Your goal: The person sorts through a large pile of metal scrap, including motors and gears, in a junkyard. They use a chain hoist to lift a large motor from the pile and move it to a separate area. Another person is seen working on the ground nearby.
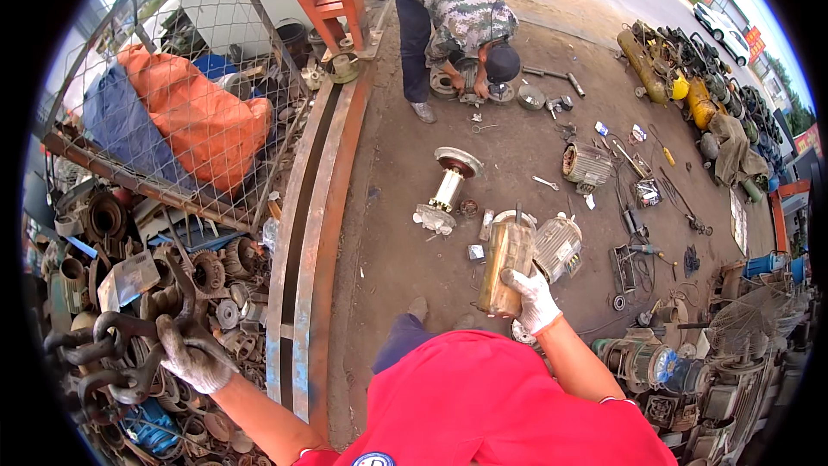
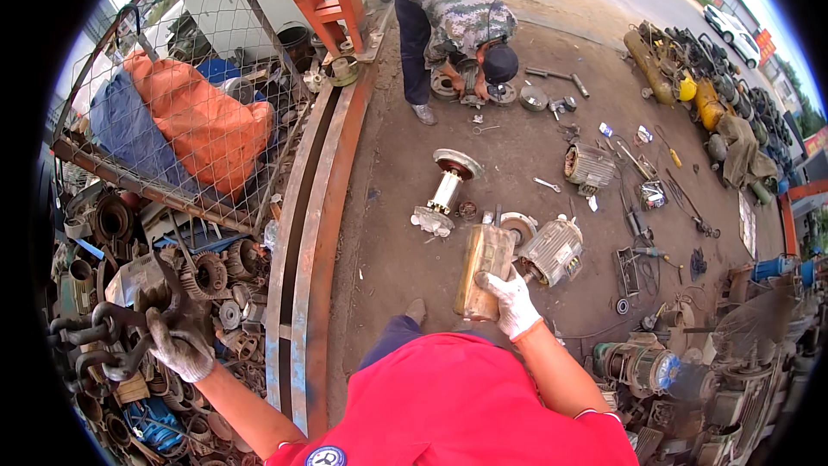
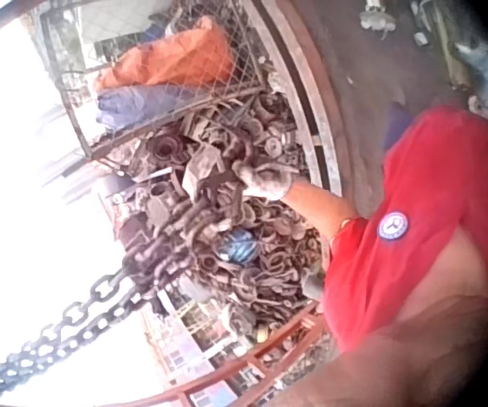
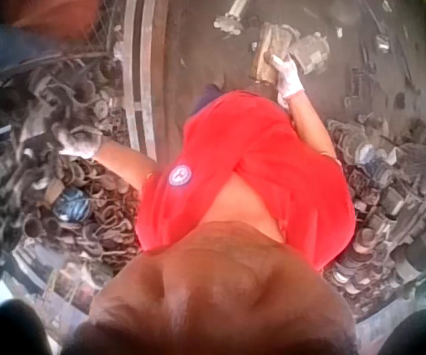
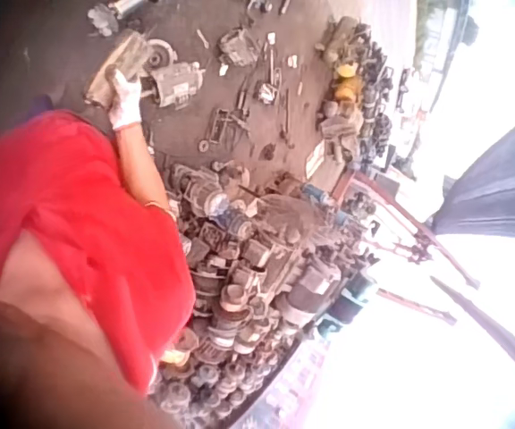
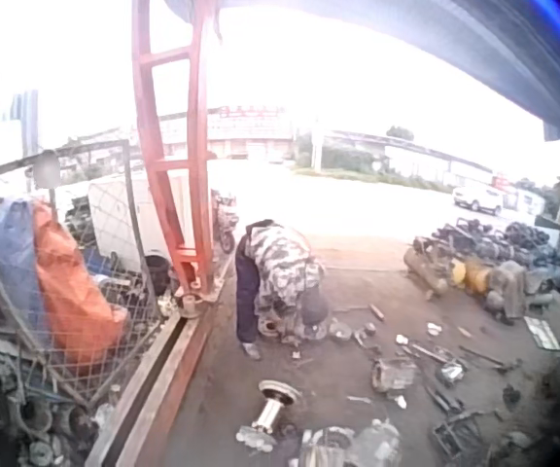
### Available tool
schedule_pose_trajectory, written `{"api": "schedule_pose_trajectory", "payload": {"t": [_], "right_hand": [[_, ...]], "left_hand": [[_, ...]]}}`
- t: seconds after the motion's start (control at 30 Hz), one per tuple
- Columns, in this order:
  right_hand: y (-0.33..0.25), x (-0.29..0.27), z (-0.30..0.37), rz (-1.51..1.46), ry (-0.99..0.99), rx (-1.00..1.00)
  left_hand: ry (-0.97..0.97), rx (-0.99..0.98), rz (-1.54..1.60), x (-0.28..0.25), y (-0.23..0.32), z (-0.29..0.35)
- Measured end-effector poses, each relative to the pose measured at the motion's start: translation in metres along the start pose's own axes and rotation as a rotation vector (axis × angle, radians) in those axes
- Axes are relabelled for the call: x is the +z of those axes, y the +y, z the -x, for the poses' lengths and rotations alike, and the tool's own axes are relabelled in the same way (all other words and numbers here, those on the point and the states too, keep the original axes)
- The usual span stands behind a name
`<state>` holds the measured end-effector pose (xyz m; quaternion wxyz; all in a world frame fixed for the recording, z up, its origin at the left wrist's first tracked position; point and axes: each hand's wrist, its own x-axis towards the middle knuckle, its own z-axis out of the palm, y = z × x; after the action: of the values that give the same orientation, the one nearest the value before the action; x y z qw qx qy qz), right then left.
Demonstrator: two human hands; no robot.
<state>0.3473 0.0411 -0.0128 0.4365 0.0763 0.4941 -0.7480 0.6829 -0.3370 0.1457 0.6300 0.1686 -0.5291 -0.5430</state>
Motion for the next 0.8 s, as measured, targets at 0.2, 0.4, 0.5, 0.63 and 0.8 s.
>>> {"api": "schedule_pose_trajectory", "payload": {"t": [0.2,0.4,0.5,0.63,0.8], "right_hand": [[-0.010,0.013,-0.030,0.138,-0.155,0.045],[-0.013,0.026,-0.032,0.170,-0.216,0.116],[-0.002,0.016,-0.033,0.107,-0.222,0.115],[0.004,-0.017,-0.023,0.034,-0.137,0.100],[0.006,-0.076,-0.003,-0.068,0.041,0.030]], "left_hand": [[-0.201,-0.089,0.405,-0.122,0.056,0.052],[0.747,-0.139,0.383,-0.195,-0.024,0.139],[0.781,-0.505,0.398,-0.258,-0.108,0.209],[0.838,-1.143,-0.001,-0.208,-0.209,0.278],[0.345,-1.615,-0.198,-0.153,-0.287,0.302]]}}
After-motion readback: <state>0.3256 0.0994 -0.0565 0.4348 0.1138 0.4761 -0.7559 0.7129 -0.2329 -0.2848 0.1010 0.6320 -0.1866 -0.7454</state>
